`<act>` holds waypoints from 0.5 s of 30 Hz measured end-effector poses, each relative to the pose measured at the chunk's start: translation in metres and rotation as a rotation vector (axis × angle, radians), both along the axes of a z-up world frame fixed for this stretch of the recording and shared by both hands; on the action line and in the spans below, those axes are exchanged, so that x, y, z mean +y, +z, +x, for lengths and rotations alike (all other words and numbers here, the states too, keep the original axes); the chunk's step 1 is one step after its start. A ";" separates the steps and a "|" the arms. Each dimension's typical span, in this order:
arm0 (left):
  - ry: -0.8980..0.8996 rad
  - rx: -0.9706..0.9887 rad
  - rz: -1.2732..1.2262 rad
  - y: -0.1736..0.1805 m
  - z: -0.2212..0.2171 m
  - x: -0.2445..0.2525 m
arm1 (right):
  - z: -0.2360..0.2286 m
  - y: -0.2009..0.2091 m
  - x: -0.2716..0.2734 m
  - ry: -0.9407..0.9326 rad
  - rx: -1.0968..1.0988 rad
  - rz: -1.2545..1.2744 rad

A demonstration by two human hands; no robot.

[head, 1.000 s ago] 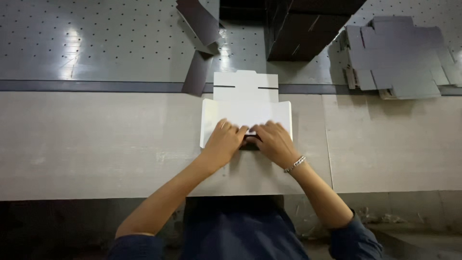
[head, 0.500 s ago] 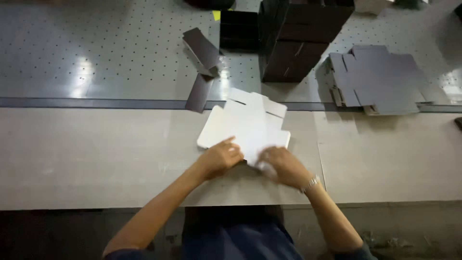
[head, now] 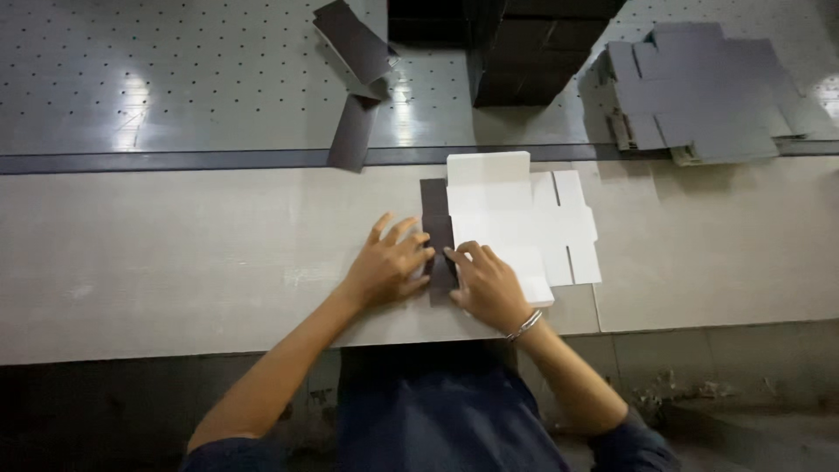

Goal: The person assembles small rectangular boxes from flat cardboard sheets on a workbench. They fold the flaps along pre-scored lines, tuck tabs into slots to form the box shape, and place the finished boxes into a stack. The process is repeated with multiple sheets.

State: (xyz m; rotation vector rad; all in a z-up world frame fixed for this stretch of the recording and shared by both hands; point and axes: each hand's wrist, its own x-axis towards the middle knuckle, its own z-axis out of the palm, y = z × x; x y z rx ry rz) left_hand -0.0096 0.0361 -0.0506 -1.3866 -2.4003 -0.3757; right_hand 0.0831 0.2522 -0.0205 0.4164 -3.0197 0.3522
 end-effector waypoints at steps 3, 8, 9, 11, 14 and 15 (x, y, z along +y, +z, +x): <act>0.034 -0.087 0.094 -0.025 -0.005 0.002 | -0.016 0.008 0.011 0.069 0.014 -0.018; 0.191 -0.450 0.139 0.007 -0.022 0.021 | -0.059 0.034 0.019 -0.061 -0.244 -0.187; 0.238 -0.574 0.183 0.014 -0.027 0.023 | -0.065 0.042 0.015 -0.133 -0.320 -0.216; 0.314 -0.599 0.153 0.031 -0.035 0.025 | -0.067 0.047 0.012 -0.143 -0.283 -0.191; 0.339 -0.579 0.016 0.053 -0.038 0.022 | -0.067 0.059 0.005 -0.161 -0.232 -0.180; 0.286 -0.536 -0.086 0.059 -0.037 0.022 | -0.065 0.064 0.003 -0.170 -0.220 -0.187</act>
